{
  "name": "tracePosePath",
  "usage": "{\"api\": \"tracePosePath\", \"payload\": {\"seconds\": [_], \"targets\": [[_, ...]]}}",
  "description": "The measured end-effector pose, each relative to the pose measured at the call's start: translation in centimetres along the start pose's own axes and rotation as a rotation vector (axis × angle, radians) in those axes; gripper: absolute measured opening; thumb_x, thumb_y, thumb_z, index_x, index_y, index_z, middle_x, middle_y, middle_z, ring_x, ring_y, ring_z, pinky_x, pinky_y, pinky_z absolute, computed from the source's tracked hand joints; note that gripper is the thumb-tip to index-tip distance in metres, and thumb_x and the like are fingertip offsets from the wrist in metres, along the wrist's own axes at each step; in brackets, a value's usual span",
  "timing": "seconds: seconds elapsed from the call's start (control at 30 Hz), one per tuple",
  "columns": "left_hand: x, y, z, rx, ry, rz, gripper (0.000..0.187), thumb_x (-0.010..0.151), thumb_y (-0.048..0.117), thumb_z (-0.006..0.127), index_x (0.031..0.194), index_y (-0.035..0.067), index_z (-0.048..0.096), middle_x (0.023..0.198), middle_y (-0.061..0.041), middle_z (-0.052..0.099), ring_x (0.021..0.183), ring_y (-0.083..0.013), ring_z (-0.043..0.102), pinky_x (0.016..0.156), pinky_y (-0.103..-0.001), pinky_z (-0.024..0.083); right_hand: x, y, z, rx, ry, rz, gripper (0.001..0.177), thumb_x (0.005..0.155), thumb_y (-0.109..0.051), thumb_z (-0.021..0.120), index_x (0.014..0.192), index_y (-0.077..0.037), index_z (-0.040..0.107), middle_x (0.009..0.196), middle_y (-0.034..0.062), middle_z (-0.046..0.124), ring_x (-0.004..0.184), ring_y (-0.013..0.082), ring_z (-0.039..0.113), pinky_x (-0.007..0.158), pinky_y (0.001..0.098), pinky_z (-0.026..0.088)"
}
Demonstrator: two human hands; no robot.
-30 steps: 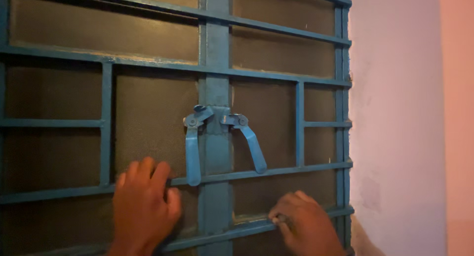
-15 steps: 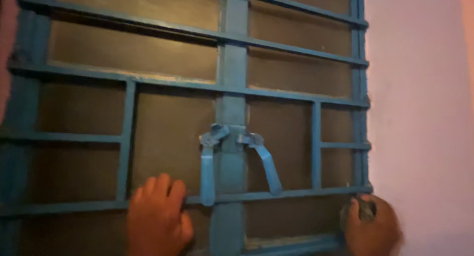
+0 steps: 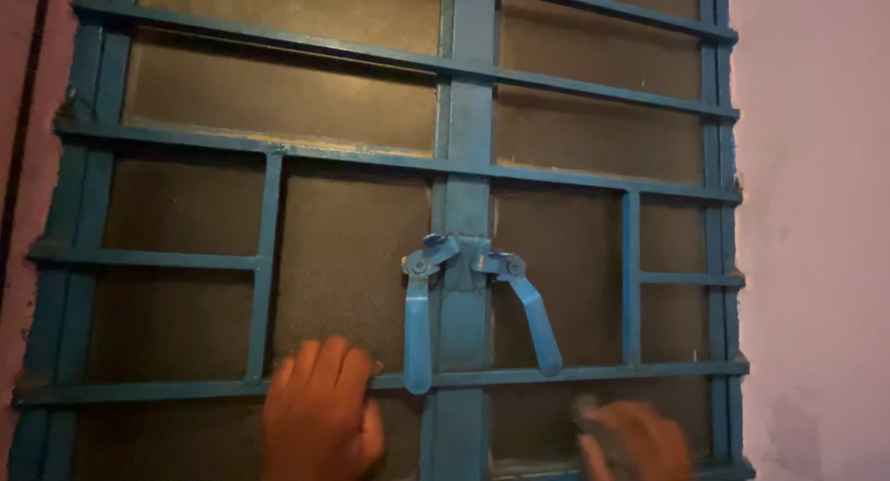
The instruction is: The person wipes the panes and frame of a barred window using a cloth by hand, moving from the top panes to the bottom panes and the central latch.
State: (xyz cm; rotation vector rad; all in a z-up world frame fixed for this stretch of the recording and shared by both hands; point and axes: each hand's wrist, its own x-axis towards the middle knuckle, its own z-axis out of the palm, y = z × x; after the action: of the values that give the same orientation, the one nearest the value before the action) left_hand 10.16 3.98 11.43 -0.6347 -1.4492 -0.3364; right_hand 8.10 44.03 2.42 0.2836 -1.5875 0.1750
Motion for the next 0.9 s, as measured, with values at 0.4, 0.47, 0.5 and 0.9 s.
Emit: {"api": "tracePosePath", "payload": {"seconds": [0.4,0.47,0.5,0.9], "targets": [[-1.3,-0.1,0.4,-0.08,0.066,0.042,0.045,0.055,0.013,0.064,0.099,0.005,0.067,0.099,-0.015,0.063,0.095,-0.0304,0.06,0.079,-0.047,0.044,-1.0,-7.4,3.6,0.028,0.166,0.309,0.042,0.064,-0.022,0.086,0.098,-0.005,0.068,0.085,0.016,0.071,0.075,0.0274,0.074,0.073,0.0474,0.058],[-1.2,-0.3,-0.1,-0.093,0.002,0.022,0.045,0.057,0.011,0.065,0.101,0.006,0.068,0.1,-0.014,0.063,0.098,-0.0312,0.061,0.081,-0.047,0.044,-0.7,-13.6,5.7,0.104,0.329,0.11,0.03,0.069,-0.02,0.082,0.094,-0.01,0.069,0.086,0.0115,0.072,0.077,0.0233,0.073,0.073,0.0408,0.059],[-1.3,-0.4,-0.4,-0.1,-0.004,0.052,0.046,0.057,0.011,0.065,0.103,0.006,0.067,0.102,-0.014,0.064,0.1,-0.0314,0.061,0.083,-0.047,0.044,-0.8,-15.3,5.9,0.139,0.36,0.088,0.023,0.075,-0.017,0.08,0.094,-0.011,0.068,0.088,0.0097,0.074,0.08,0.0208,0.074,0.075,0.0383,0.06],[-2.2,-2.3,0.2,-0.121,-0.04,0.138,0.063,0.053,0.014,0.064,0.116,0.008,0.067,0.111,-0.015,0.062,0.108,-0.0337,0.06,0.095,-0.051,0.044,-2.2,8.8,-3.6,0.194,-0.168,0.386,0.033,0.072,-0.024,0.087,0.095,-0.003,0.076,0.079,0.0157,0.076,0.074,0.025,0.078,0.07,0.0398,0.064]]}}
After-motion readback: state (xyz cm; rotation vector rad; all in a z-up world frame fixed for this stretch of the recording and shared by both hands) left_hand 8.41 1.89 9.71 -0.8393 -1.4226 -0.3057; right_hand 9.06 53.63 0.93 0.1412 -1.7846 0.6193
